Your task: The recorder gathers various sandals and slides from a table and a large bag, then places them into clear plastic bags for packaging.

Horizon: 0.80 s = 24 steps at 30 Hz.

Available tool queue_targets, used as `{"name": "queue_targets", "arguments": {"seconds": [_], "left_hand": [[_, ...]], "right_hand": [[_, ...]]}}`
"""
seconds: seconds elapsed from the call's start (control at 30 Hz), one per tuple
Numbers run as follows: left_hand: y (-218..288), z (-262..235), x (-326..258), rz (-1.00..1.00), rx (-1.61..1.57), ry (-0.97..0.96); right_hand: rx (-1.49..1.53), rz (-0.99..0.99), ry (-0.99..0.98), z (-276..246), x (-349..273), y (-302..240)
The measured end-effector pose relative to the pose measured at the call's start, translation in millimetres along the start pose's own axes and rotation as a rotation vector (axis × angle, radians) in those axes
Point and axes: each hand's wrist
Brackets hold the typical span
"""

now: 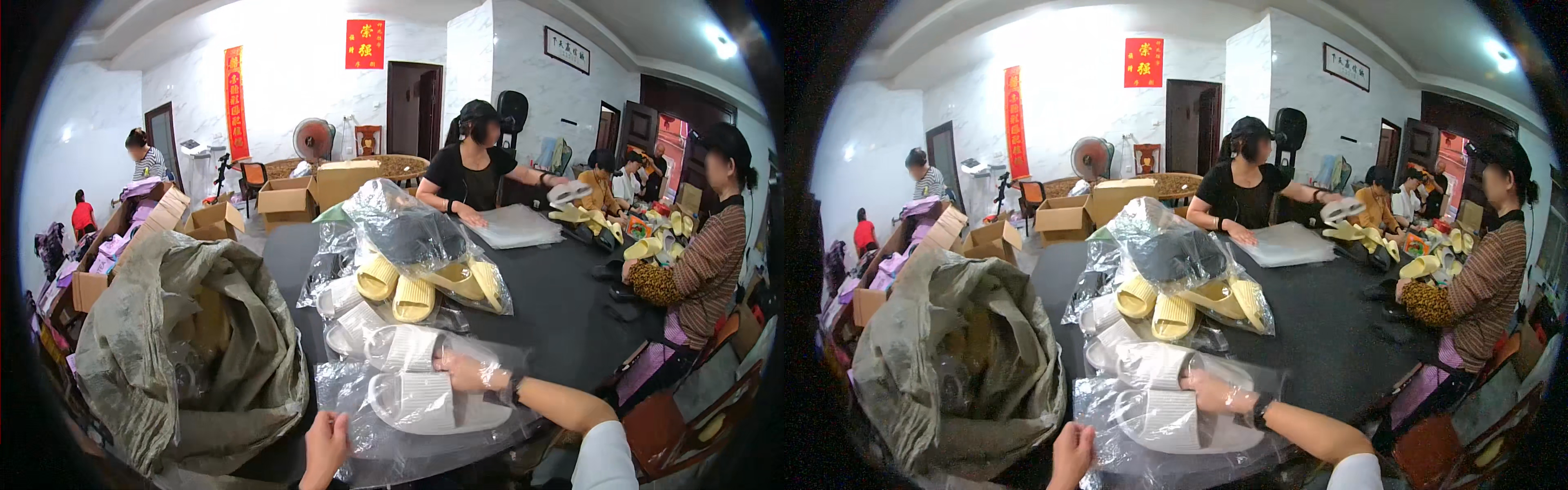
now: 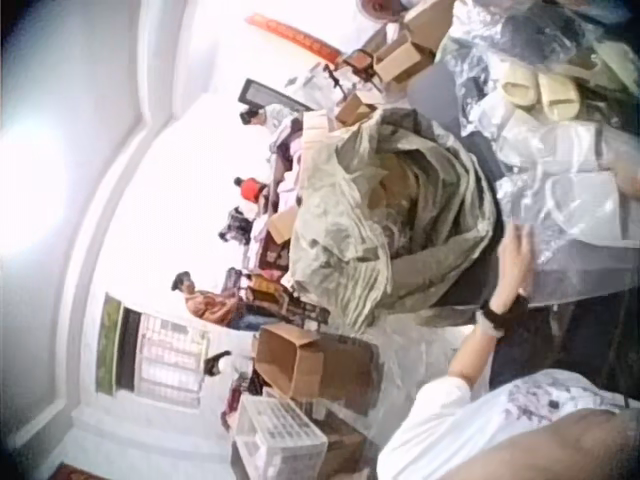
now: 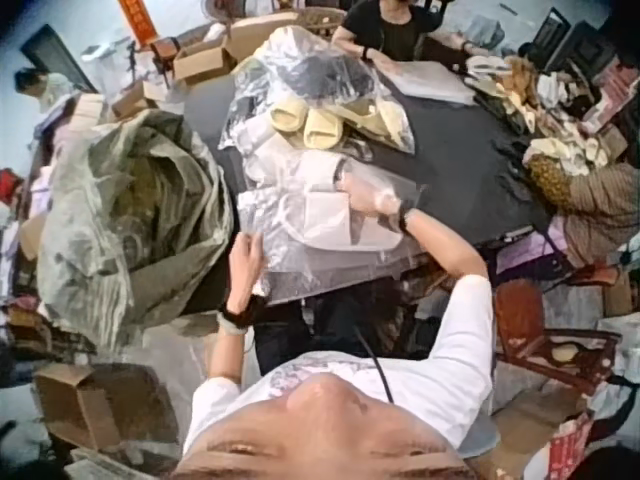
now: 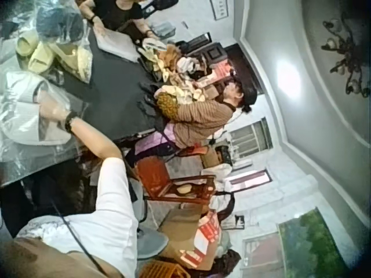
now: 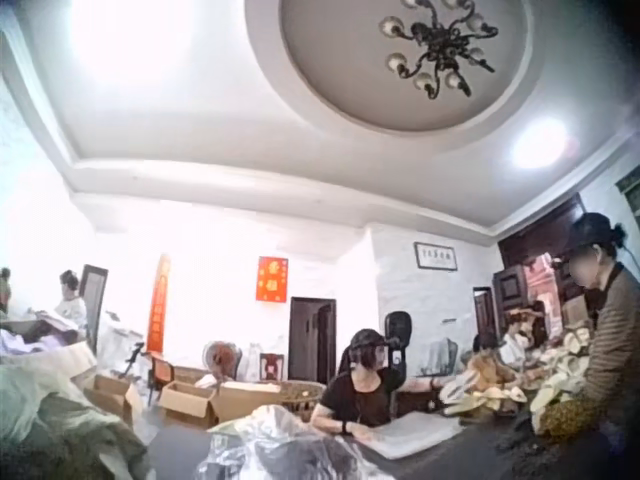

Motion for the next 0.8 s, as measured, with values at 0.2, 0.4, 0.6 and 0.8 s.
{"name": "queue_targets", "arguments": {"seconds": [0.2, 0.4, 0.6, 0.8], "left_hand": [[-3.6, -22.5, -50.5, -0.008, 0.168, 0.101], [-27.0, -7.1, -45.1, 0.439, 0.579, 0.040], [-50.5, 2.7, -51.6, 0.422, 0.706, -0.258], [-61.1, 5.5, -60.0, 0.363, 0.749, -0.287]], "right_hand": [[-0.229, -0.174, -0.167, 7.7, -2.3, 0.5], [-0.076, -0.085, -0.176, 23.9, -13.5, 35.5], [-0.262, -0.181, -0.158, -1.1, -33.5, 38.3], [-0.474, 0.203, -0.036, -58.1, -96.1, 32.6]]}}
Point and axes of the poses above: each hand's wrist, its own x-axis towards the middle knuckle, its own z-axis out of the palm, y = z × x, and after that the axes turned 10 degrees about -x, right-handed
